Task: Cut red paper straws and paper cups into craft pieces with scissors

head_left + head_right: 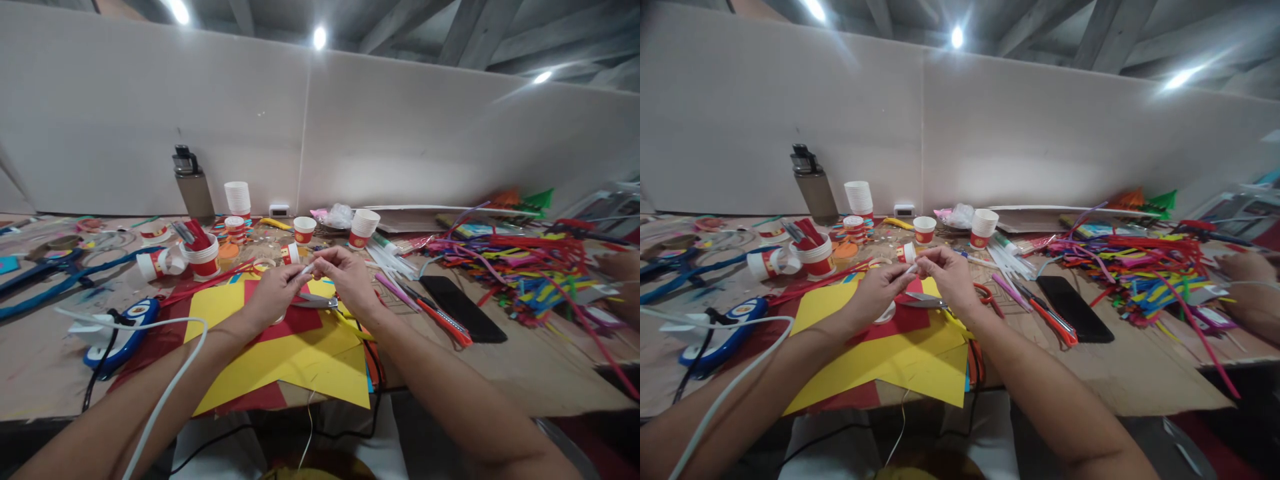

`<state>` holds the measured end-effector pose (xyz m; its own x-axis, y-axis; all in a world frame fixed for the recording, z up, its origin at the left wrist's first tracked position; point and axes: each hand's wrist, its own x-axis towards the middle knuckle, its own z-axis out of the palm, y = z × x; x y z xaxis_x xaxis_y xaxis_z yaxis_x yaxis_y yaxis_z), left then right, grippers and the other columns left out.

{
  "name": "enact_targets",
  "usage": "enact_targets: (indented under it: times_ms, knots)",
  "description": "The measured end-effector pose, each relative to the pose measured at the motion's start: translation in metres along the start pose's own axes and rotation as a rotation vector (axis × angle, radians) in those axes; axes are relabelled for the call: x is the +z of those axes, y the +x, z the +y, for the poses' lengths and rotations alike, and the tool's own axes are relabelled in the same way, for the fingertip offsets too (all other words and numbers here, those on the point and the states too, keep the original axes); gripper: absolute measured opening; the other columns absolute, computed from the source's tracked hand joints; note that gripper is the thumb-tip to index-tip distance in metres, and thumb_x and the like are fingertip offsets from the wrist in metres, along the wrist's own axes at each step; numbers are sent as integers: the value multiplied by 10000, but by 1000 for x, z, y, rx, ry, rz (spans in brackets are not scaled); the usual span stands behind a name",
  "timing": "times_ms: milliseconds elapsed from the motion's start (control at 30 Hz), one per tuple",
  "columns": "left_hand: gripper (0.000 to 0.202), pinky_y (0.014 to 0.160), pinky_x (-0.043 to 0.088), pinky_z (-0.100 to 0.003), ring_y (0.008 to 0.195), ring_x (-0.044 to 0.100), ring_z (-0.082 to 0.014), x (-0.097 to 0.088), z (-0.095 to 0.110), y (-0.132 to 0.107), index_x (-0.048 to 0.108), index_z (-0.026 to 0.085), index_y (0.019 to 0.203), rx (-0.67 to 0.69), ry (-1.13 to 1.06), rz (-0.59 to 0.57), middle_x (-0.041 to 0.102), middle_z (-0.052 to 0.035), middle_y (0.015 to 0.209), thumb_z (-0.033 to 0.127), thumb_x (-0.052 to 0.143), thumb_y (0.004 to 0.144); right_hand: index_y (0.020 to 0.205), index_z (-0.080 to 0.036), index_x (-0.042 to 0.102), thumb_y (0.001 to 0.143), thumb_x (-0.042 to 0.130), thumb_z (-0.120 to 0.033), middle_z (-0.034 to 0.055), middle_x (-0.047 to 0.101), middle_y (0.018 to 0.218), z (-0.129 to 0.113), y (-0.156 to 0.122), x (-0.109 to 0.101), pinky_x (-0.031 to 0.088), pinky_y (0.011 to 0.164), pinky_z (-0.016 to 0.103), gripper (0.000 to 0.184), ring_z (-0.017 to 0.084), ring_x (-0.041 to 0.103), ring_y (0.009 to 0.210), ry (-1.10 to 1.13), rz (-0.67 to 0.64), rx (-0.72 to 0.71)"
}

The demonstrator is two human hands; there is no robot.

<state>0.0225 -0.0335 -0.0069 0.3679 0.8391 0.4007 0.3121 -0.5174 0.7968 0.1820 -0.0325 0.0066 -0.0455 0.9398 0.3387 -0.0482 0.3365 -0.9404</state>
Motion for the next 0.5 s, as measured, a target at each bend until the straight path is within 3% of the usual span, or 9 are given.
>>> enact_targets:
  times_ms: [300,500]
  knots:
    - [333,565,353,-218,590,484,-108,-2,1,-1,674,165,866,13,10,-32,583,11,633,416,455,883,805,-171,624,748,672,-305,-4,657,667,-1,-4,2,474,588,263,153,107,587,578,-7,-16,-29]
    - [278,592,354,-217,581,464,-95,-3,0,-2,655,154,803,8,67,-25,574,17,628,347,472,884,813,-160,616,751,669,-276,-10,649,630,4,-3,2,477,582,263,142,108,585,565,39,-16,-17]
